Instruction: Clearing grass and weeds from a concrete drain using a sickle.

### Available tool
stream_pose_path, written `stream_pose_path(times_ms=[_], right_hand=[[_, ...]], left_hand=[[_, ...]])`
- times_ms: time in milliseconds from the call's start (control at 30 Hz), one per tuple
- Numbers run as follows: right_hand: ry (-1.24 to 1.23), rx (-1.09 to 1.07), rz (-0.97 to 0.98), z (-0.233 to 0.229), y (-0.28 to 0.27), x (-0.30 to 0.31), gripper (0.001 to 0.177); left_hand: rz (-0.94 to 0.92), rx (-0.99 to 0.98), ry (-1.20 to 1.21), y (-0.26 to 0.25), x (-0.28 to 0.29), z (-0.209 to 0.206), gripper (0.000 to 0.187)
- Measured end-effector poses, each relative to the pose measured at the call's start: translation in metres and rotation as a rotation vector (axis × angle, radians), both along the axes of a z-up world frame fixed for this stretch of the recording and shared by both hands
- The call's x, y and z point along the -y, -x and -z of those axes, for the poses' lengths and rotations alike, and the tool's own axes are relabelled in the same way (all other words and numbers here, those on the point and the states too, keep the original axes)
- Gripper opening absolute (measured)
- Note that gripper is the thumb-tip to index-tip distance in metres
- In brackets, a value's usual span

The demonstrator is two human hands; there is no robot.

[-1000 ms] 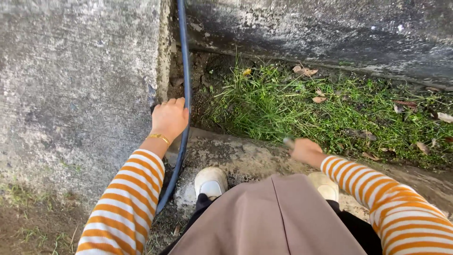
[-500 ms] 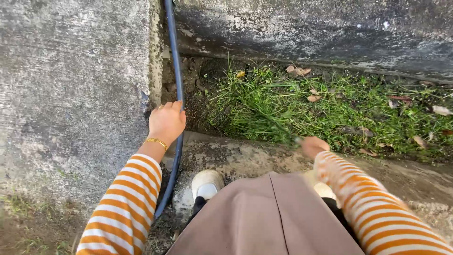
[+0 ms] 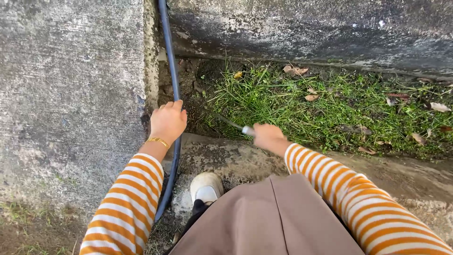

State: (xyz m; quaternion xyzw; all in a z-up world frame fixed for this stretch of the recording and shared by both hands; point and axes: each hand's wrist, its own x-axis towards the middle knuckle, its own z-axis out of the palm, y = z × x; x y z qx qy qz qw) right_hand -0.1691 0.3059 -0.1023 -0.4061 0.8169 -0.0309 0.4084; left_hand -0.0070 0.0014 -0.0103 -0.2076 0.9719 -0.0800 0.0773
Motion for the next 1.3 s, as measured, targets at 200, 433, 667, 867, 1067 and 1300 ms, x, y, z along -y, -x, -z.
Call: stream_pose_path(times_ms=[200,433,667,867,1067,1300], right_hand=[[-0.335,-0.087,0.098,-0.013,0.052,-0.083,0.032],[-0.359,0.056,0.215,-0.03,0.036,-0.092,0.04],[-0.149,0.101,0.029,-0.013,-0.003,-0.031,0.037],[-0.311,0.089,-0.079,0.014,0.019,-0.103,0.033],[-0.461,-0.019,-0.122,0.004,0.046,-0.158,0.028],[-0.224,0.081,-0.126,-0.048,0.02,-0.078,0.03]], left_hand=[[-0.004,-0.031,0.025,-0.02,0.0,-0.008,0.038],[-0.017,0.034,0.049,-0.033,0.015,0.0,0.041],[0.007,0.042,-0.01,-0.009,0.008,-0.001,0.04],[0.0,0.017,0.03,-0.02,0.002,-0.006,0.039],[-0.014,0.058,0.06,-0.041,0.013,-0.008,0.041],[0.008,0.02,0.086,-0.024,0.013,0.003,0.038]])
